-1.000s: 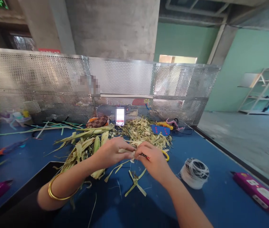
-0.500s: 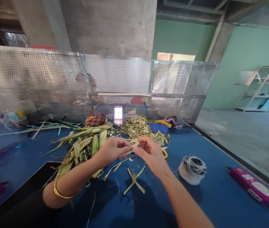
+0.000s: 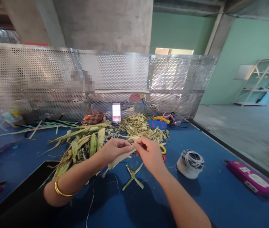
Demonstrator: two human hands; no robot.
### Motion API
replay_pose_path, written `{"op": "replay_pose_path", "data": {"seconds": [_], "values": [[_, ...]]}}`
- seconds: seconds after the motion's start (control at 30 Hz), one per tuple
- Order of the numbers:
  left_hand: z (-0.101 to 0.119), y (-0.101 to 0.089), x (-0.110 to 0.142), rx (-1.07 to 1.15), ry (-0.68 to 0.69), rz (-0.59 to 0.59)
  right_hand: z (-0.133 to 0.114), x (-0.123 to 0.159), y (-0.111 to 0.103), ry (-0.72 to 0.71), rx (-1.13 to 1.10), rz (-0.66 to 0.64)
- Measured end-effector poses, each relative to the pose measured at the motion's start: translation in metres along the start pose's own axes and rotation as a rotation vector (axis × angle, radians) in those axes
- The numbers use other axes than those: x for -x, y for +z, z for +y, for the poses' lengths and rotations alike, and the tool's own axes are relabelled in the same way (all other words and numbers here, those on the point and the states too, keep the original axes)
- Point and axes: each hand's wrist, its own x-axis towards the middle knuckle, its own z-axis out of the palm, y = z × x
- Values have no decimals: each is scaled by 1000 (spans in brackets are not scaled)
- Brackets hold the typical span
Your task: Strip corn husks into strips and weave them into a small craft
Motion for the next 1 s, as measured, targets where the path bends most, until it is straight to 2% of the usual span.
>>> {"op": "replay_pose_path", "data": {"seconds": [0.13,0.33,0.43,0.5,0.53,0.6,0.67,0.83,1.0], "values": [[1,-3,0,9,-43,46,1,0,0,10,-11,0],[6,-2,3,34,-136,-52,2,0,3,-7,0,2],[4,-1,2,62,-191,-26,7,-4,-2,-23,19,-18],[3,-3,-1,47,-200,34,13,-10,-11,-25,170,-27],[2,-5,-2,36,-202,68,18,-13,-16,-20,324,-56],[1,-8,-5,16,-209,132,29,-18,-25,19,778,-197],[1,-10,-6,3,-215,176,42,-20,-29,75,938,-265],[1,-11,-8,17,-225,218,64,-21,-24,139,1051,-337],[0,-14,-10,75,-239,258,62,-23,-30,147,1054,-364]]}}
